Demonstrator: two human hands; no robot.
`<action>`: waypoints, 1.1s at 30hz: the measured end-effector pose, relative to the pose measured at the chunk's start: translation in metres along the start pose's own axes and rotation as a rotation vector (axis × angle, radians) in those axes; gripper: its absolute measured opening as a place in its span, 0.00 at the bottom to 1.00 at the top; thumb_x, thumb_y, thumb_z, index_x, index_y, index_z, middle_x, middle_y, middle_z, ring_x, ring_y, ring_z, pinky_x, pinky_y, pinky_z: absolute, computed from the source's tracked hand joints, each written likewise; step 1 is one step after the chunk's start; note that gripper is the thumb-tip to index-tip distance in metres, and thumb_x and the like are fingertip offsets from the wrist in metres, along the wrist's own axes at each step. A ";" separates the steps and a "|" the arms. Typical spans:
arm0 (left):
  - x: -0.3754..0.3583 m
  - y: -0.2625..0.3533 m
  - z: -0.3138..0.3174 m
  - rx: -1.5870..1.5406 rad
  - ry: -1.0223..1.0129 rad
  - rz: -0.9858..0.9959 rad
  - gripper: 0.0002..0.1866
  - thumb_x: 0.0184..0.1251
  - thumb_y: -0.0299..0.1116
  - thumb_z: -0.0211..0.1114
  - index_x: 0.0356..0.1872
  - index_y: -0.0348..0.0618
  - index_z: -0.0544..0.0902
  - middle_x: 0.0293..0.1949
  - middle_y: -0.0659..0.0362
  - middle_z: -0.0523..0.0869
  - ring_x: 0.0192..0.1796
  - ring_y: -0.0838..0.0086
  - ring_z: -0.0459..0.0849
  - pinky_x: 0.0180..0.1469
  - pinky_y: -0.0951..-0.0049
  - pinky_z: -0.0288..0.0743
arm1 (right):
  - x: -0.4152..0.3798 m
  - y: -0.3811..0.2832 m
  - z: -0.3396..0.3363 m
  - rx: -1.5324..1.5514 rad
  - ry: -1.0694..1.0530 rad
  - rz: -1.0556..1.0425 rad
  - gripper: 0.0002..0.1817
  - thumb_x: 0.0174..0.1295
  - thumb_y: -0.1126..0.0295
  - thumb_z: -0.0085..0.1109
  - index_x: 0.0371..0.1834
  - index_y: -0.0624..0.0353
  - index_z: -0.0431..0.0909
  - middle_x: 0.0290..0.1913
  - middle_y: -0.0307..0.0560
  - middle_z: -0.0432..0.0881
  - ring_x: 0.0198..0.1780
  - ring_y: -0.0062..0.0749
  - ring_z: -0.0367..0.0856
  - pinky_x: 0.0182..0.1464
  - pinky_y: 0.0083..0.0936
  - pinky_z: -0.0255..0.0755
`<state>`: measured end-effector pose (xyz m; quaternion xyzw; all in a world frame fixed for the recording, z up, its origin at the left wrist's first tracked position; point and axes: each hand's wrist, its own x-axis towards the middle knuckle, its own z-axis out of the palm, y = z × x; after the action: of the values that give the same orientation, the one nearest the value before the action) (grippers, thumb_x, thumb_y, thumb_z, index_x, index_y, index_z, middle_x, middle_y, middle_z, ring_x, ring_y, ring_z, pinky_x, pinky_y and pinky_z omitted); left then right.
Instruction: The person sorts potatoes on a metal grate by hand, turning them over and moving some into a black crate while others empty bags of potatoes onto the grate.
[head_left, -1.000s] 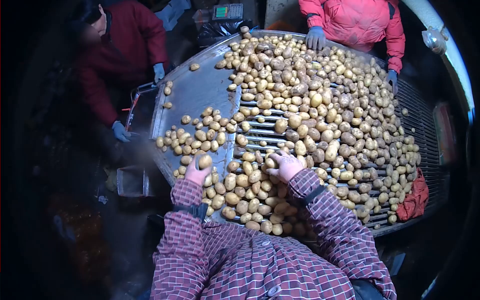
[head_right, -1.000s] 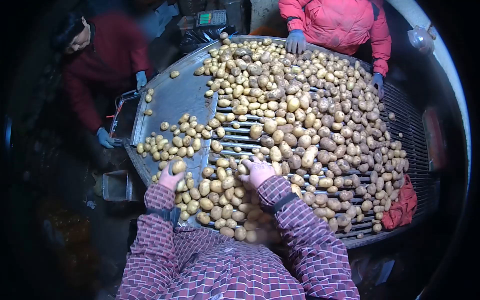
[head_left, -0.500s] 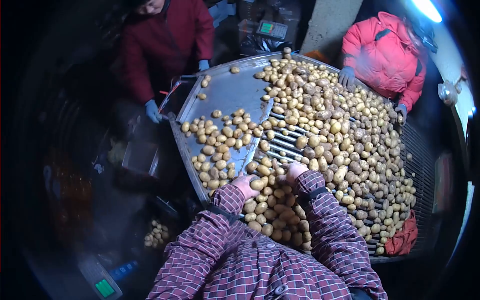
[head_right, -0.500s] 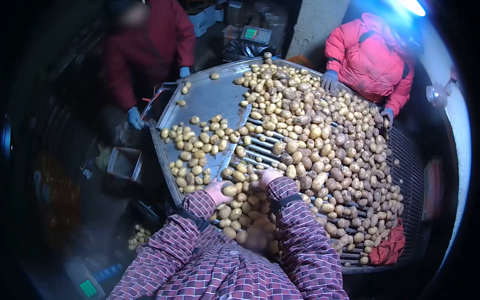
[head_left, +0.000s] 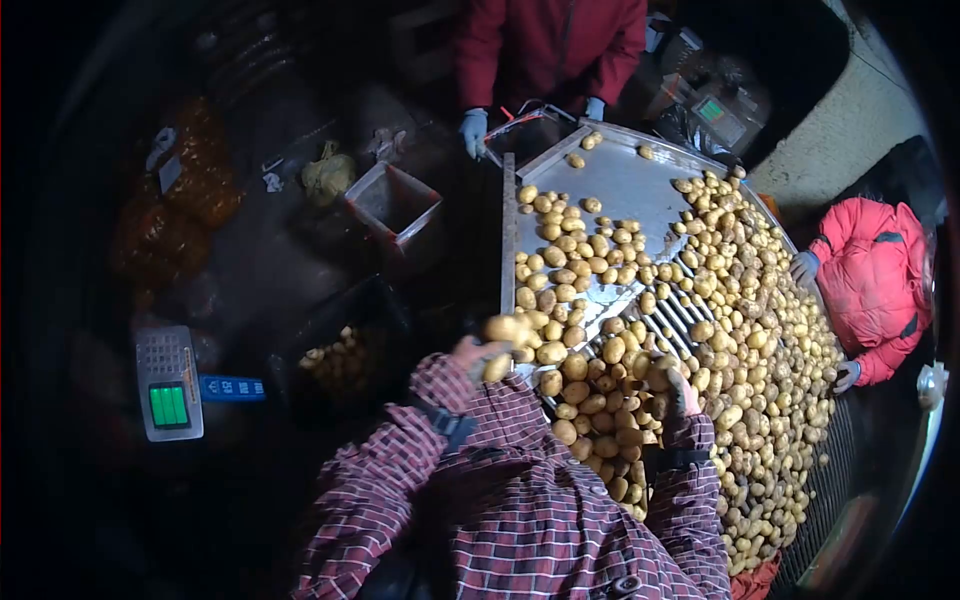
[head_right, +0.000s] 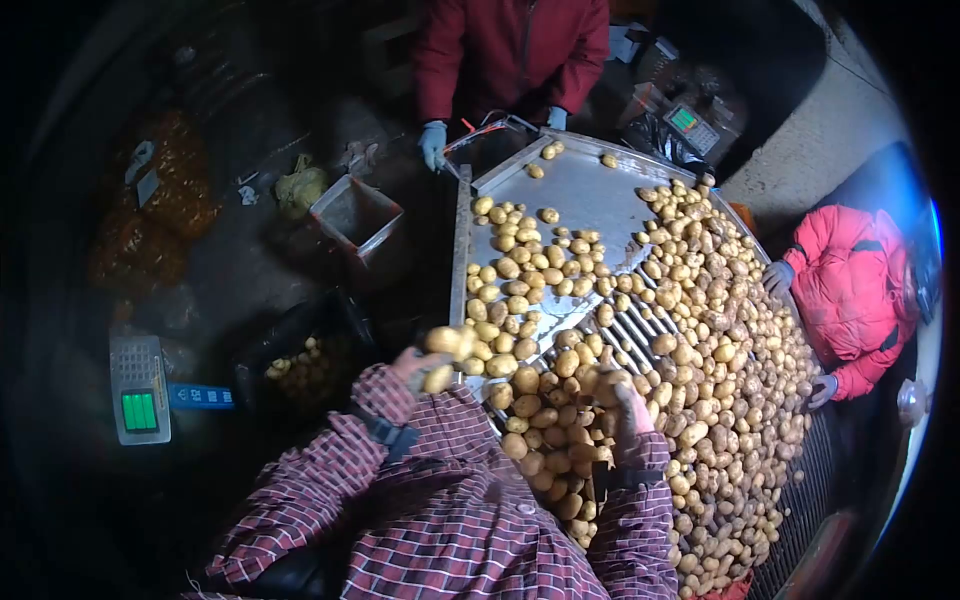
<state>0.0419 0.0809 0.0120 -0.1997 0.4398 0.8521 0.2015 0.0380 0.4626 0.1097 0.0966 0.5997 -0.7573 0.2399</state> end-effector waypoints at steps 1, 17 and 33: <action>-0.019 0.017 -0.017 -0.034 0.176 -0.063 0.19 0.59 0.27 0.72 0.50 0.33 0.80 0.42 0.52 0.86 0.39 0.67 0.88 0.37 0.68 0.86 | 0.011 -0.001 0.013 -0.099 -0.137 -0.051 0.30 0.68 0.52 0.50 0.68 0.59 0.66 0.58 0.49 0.78 0.53 0.36 0.80 0.49 0.30 0.78; -0.032 0.021 -0.179 0.199 0.773 0.320 0.21 0.68 0.39 0.60 0.61 0.50 0.74 0.54 0.52 0.79 0.48 0.58 0.81 0.46 0.52 0.75 | 0.000 0.047 0.099 -1.255 0.238 -0.410 0.26 0.57 0.57 0.62 0.58 0.54 0.74 0.58 0.55 0.74 0.62 0.52 0.72 0.61 0.44 0.69; 0.159 -0.044 0.223 2.050 -0.722 0.432 0.39 0.50 0.21 0.58 0.68 0.66 0.69 0.68 0.51 0.66 0.66 0.50 0.70 0.68 0.57 0.67 | -0.141 0.104 0.016 -1.187 0.529 -0.138 0.31 0.51 0.59 0.65 0.62 0.47 0.74 0.63 0.45 0.73 0.63 0.44 0.71 0.66 0.43 0.63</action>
<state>-0.1049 0.3162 0.0194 0.4028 0.8778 0.1099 0.2350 0.2126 0.4654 0.0853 0.0923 0.9595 -0.2617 0.0477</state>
